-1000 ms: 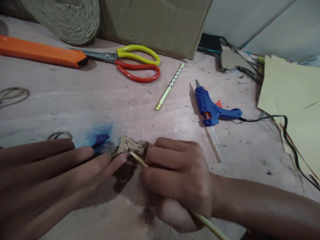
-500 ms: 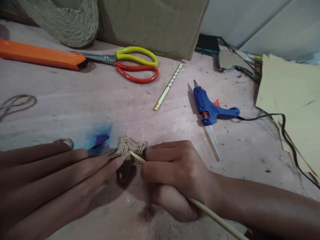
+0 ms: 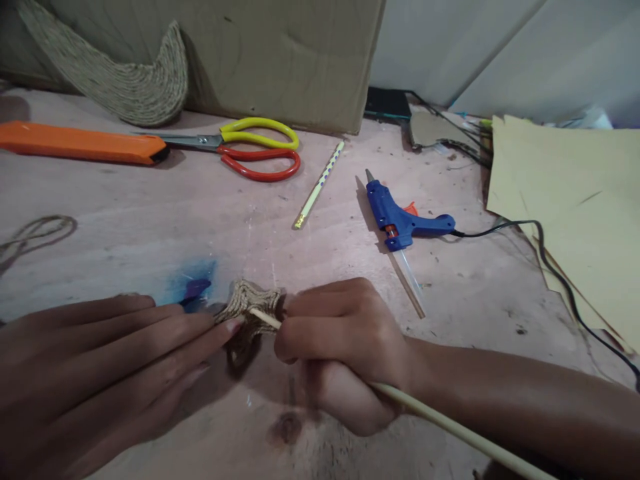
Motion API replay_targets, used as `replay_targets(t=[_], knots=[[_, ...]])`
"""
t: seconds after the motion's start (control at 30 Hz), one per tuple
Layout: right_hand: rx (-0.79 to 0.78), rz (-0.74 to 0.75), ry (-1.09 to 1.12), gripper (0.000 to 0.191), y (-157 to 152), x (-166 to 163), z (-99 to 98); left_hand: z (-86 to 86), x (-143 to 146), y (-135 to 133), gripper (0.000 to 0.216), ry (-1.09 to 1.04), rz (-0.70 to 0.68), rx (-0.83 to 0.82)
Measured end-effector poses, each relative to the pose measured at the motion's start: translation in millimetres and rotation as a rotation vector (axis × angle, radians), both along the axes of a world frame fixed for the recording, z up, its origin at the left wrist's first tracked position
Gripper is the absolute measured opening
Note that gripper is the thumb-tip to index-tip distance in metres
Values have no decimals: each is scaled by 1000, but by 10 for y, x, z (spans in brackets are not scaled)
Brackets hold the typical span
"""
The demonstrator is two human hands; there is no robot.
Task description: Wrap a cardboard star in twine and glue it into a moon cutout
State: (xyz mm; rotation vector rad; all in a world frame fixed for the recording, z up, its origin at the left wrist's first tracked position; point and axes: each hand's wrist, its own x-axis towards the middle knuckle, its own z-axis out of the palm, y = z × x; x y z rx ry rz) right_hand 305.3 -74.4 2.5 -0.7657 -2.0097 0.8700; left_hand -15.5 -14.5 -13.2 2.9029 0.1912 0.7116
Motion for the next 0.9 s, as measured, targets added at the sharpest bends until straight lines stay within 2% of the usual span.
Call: replay_targets(t=[0.13,0.23,0.3,0.37,0.5,0.6,0.7,0.9], knots=[[7,24,-41,23,17,-13,-3,25,-27,-19,29,18,-7,-22],[17,32,-51,21,17,-29,-10,22,-60,-37,34,21,7,59],[17,37,-65,22,13,-39,-15,9,-81,-39,41,24,12,98],[3,26,-67,29,7,-50,-19,-5,-89,-22,45,25,27,71],[-42,3,-40,42,-7,-61,-15,-12,-51,44,38,-9,46,-21],[-62,29,-45,37,-14,-49,0,-13,-24,66,33,-11,60,-73],[-69,44,-47,31,-26,-37,14,-18,-27,61,35,7,74,-57],[-91,26,-32,35,-52,-41,30,-15,-46,58,41,51,93,-21]])
